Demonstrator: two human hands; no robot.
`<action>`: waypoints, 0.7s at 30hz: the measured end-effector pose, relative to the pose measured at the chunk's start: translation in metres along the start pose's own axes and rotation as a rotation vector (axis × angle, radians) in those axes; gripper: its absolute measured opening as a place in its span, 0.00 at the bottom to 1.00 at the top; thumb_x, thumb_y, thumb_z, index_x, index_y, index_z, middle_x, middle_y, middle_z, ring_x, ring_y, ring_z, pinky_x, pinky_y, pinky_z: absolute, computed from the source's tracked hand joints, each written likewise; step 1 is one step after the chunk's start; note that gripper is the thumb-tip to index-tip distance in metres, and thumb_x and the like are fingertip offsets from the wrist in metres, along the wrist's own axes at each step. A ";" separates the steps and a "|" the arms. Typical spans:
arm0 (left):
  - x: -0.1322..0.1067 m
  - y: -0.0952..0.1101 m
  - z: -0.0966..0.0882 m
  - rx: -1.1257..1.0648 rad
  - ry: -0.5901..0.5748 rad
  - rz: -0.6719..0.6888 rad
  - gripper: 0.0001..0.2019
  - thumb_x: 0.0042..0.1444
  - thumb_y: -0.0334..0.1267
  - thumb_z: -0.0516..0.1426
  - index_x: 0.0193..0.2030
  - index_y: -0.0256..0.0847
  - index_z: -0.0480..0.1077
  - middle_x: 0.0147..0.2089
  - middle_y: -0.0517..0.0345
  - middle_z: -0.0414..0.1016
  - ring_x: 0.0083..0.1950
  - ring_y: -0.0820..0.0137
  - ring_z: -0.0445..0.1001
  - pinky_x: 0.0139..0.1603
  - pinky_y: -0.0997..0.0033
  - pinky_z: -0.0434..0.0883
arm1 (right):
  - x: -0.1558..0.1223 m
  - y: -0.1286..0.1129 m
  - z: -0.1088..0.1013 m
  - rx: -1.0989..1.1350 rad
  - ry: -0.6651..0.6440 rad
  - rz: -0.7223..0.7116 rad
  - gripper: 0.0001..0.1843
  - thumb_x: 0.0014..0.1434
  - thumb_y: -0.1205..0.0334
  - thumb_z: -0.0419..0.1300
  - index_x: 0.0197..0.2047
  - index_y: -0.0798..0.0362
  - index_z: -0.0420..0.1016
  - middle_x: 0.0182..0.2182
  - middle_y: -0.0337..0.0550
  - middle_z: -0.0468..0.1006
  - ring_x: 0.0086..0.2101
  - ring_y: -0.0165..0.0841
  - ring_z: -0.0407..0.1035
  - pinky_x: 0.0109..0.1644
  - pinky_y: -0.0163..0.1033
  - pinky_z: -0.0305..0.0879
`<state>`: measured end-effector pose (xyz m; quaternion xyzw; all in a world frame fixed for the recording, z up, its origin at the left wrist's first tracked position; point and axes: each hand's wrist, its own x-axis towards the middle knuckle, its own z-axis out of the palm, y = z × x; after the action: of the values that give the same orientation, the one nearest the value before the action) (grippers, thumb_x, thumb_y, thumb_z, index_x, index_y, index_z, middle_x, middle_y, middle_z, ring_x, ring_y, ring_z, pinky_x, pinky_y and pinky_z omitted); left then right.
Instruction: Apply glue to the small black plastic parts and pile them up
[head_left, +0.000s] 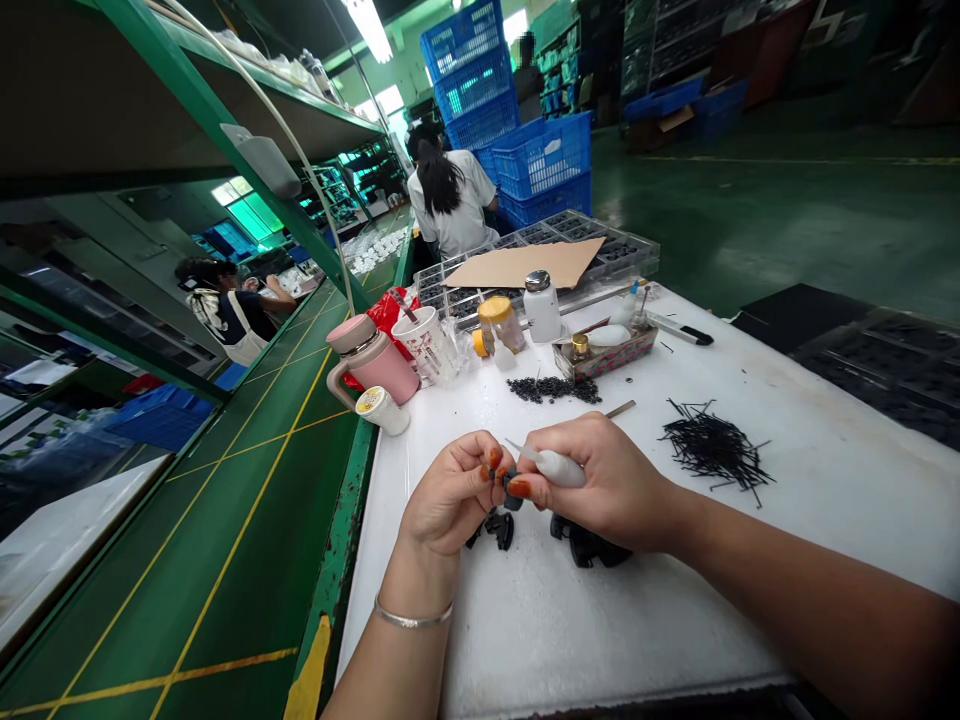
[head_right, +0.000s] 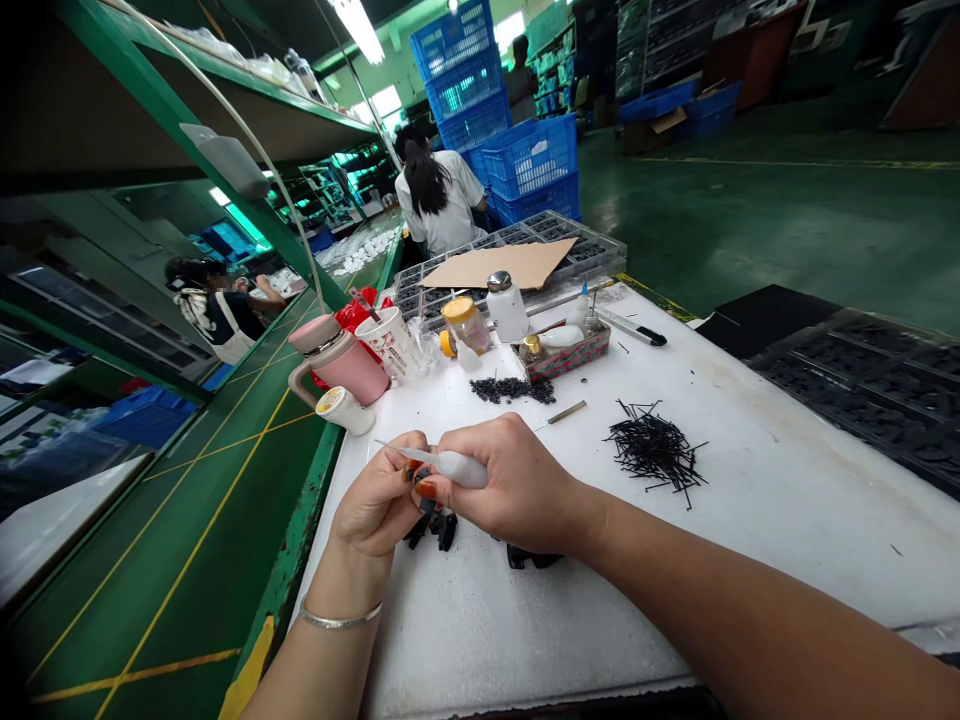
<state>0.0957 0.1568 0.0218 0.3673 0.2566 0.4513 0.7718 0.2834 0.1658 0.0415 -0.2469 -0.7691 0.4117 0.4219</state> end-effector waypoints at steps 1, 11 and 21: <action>0.000 0.000 0.000 -0.007 0.006 -0.003 0.08 0.49 0.29 0.65 0.32 0.36 0.69 0.30 0.57 0.74 0.29 0.76 0.72 0.30 0.80 0.69 | 0.000 0.000 0.000 -0.010 0.005 -0.011 0.13 0.55 0.63 0.62 0.22 0.58 0.69 0.17 0.33 0.64 0.20 0.22 0.54 0.23 0.30 0.49; 0.000 0.002 0.001 -0.040 0.050 0.004 0.08 0.47 0.32 0.66 0.30 0.35 0.70 0.28 0.58 0.74 0.26 0.77 0.74 0.25 0.83 0.72 | -0.001 -0.001 -0.003 -0.027 0.030 -0.018 0.11 0.53 0.65 0.64 0.23 0.58 0.70 0.18 0.32 0.65 0.20 0.21 0.54 0.24 0.28 0.50; 0.000 0.002 -0.001 -0.043 -0.004 0.001 0.08 0.48 0.31 0.65 0.28 0.34 0.69 0.26 0.58 0.73 0.25 0.77 0.73 0.26 0.82 0.72 | 0.001 -0.002 -0.003 -0.038 0.023 -0.014 0.12 0.54 0.63 0.64 0.23 0.59 0.71 0.17 0.33 0.65 0.19 0.21 0.54 0.23 0.29 0.50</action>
<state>0.0938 0.1579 0.0227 0.3513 0.2452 0.4563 0.7799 0.2853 0.1663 0.0446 -0.2540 -0.7736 0.3912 0.4290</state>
